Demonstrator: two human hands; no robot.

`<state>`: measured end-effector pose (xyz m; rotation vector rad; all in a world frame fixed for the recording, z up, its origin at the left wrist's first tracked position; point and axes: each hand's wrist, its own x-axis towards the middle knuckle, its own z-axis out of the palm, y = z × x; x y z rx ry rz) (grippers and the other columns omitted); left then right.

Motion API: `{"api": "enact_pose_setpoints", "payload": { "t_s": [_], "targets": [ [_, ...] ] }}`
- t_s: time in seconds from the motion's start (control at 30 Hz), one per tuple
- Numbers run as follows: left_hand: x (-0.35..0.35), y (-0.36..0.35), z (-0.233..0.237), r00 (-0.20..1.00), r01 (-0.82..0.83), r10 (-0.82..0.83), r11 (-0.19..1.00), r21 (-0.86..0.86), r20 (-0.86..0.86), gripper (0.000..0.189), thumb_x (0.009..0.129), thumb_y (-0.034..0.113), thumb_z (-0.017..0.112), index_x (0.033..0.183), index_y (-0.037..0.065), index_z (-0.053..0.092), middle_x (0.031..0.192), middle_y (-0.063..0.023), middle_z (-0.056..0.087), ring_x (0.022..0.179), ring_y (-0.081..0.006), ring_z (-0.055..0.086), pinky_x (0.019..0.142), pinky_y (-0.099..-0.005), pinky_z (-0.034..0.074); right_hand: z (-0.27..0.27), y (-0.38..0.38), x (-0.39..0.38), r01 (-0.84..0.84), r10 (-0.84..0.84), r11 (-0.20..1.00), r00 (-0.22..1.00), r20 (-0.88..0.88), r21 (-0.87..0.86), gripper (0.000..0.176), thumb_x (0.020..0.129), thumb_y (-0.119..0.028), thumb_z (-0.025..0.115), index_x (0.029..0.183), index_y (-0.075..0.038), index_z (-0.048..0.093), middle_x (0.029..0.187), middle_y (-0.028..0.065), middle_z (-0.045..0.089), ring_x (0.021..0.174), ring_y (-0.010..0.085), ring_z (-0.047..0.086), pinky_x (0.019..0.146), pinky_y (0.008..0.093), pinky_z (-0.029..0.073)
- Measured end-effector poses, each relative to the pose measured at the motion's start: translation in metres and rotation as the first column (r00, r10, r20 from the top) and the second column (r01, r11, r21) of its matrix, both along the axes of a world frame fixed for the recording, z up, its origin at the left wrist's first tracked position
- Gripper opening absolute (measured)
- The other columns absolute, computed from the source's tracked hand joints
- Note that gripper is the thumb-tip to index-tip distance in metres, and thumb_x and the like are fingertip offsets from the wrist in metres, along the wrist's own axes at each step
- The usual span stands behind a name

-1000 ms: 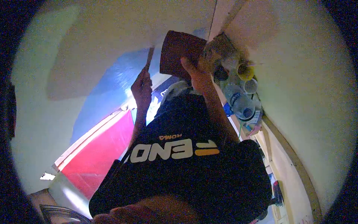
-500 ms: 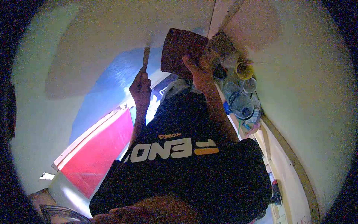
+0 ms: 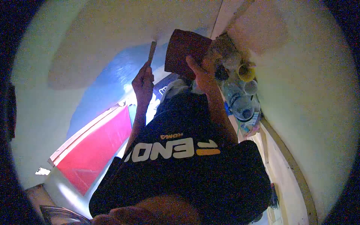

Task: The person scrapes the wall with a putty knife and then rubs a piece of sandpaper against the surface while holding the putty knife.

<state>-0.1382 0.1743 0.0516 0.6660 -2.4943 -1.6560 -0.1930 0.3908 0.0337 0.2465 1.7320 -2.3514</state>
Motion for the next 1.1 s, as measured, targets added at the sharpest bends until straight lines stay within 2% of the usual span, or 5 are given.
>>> {"api": "enact_pose_setpoints", "payload": {
  "t_s": [0.1,0.23,0.37,0.8,1.1],
  "targets": [
    [0.015,-0.008,0.008,0.986,-0.133,0.127,0.989,0.056,0.106,0.037,0.100,0.022,0.057,0.128,-0.001,0.063,0.067,0.0007,0.053,0.060,-0.0081,0.048,0.053,-0.0271,0.041,-0.007,0.007,0.001,-0.043,0.043,0.999,0.999,-0.006,0.029,0.061,0.094,-0.031,0.068,0.140,0.002,0.046,0.142,0.0183,0.050,0.134,0.0300,0.042,0.119,0.0423,0.018],
    [-0.004,-0.002,-0.003,0.999,0.027,-0.027,1.000,-0.008,0.034,0.036,0.100,0.022,0.056,0.130,0.004,0.063,0.067,0.0008,0.052,0.062,-0.0072,0.047,0.054,-0.0268,0.041,-0.031,0.012,0.008,-0.089,0.092,0.992,0.995,-0.031,0.086,0.069,0.095,-0.040,0.064,0.145,0.001,0.041,0.152,0.0222,0.035,0.143,0.0353,0.027,0.120,0.0444,0.012],
    [0.017,-0.012,0.004,0.992,-0.096,0.096,0.995,-0.002,0.076,0.034,0.101,0.021,0.055,0.130,0.004,0.063,0.067,0.0003,0.052,0.062,-0.0075,0.047,0.054,-0.0259,0.040,-0.033,0.013,0.008,-0.088,0.085,0.979,0.996,0.025,0.186,0.077,0.095,-0.048,0.061,0.149,0.001,0.035,0.160,0.0249,0.020,0.150,0.0386,0.010,0.122,0.0454,0.004],
    [-0.003,-0.006,-0.005,0.997,-0.021,0.020,1.000,0.014,0.069,0.038,0.100,0.021,0.058,0.128,-0.004,0.062,0.065,0.0017,0.053,0.058,-0.0057,0.046,0.051,-0.0244,0.037,-0.010,0.005,0.003,0.071,-0.073,0.996,0.996,0.044,0.054,0.042,0.094,-0.016,0.067,0.132,-0.004,0.055,0.121,0.0070,0.064,0.111,0.0197,0.059,0.098,0.0387,0.047],
    [-0.010,0.005,0.005,0.997,0.003,-0.004,1.000,0.009,0.072,0.038,0.100,0.022,0.058,0.128,-0.004,0.062,0.066,0.0014,0.053,0.058,-0.0053,0.044,0.051,-0.0243,0.037,0.012,0.000,-0.003,-0.006,0.005,1.000,0.998,-0.055,-0.021,0.042,0.094,-0.016,0.067,0.132,-0.006,0.054,0.122,0.0064,0.063,0.111,0.0204,0.060,0.097,0.0382,0.048]
  ]
}}
